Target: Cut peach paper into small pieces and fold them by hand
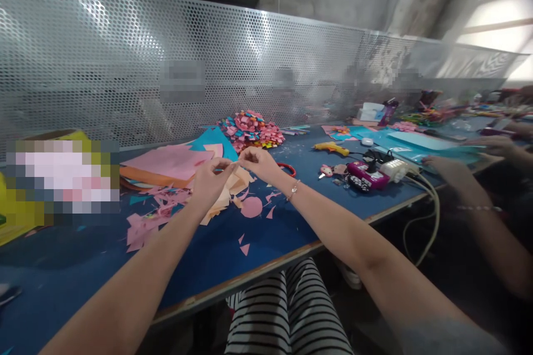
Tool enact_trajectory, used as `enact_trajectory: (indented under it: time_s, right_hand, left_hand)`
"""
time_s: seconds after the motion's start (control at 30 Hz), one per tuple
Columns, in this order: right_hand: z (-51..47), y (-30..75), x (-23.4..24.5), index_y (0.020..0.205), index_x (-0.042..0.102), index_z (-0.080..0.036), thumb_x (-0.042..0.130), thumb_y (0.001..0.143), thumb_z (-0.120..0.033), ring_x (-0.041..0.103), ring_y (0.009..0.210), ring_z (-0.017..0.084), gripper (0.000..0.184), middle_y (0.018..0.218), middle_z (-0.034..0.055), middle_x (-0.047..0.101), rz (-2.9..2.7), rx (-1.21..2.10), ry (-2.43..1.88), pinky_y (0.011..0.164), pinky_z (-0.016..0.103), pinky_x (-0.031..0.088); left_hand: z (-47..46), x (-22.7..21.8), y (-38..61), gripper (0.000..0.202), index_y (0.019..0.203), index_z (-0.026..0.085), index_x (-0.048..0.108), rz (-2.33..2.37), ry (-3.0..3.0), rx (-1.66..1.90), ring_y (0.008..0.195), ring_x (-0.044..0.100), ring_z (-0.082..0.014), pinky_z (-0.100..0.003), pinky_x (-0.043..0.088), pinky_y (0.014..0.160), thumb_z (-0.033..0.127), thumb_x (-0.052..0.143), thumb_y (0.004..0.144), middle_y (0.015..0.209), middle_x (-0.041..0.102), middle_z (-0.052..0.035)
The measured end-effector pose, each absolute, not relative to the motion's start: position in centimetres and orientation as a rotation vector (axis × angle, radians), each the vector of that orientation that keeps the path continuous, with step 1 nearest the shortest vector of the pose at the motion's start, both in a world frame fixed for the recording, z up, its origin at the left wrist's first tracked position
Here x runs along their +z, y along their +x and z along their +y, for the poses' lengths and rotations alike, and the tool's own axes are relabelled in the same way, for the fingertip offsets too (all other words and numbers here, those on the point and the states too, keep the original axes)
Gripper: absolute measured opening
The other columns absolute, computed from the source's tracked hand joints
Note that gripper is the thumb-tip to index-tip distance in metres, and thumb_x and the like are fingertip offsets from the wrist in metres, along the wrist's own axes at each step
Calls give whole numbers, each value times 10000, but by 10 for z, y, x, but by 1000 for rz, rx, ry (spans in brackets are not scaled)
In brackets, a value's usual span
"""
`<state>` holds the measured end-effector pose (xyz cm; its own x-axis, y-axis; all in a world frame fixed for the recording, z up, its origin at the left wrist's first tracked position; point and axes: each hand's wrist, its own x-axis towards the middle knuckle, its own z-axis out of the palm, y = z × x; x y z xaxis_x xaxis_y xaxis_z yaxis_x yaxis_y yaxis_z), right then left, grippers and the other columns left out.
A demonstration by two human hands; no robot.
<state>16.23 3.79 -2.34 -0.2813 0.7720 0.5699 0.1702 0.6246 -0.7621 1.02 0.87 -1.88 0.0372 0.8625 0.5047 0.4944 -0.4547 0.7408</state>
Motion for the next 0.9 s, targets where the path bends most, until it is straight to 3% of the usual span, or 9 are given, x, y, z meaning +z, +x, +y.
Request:
enact_trajectory:
  time_s: [0.57, 0.9]
  right_hand:
    - [36, 164, -23, 767, 578, -147, 483, 772, -204, 522, 708, 104, 111, 776, 18, 595, -2057, 466, -828, 645, 213, 390]
    - [44, 178, -19, 760, 602, -147, 485, 791, -152, 537, 774, 118, 122, 809, 37, 618, -2229, 246, -784, 735, 223, 381]
  left_hand:
    - [9, -19, 10, 182, 636, 199, 629, 1426, 2054, 1364, 646, 580, -167, -264, 441, 605, 356, 537, 650, 664, 656, -23]
    - [11, -20, 10, 157, 603, 219, 622, 1480, 2121, 1325, 663, 589, -185, -275, 439, 623, 340, 537, 656, 661, 663, -19]
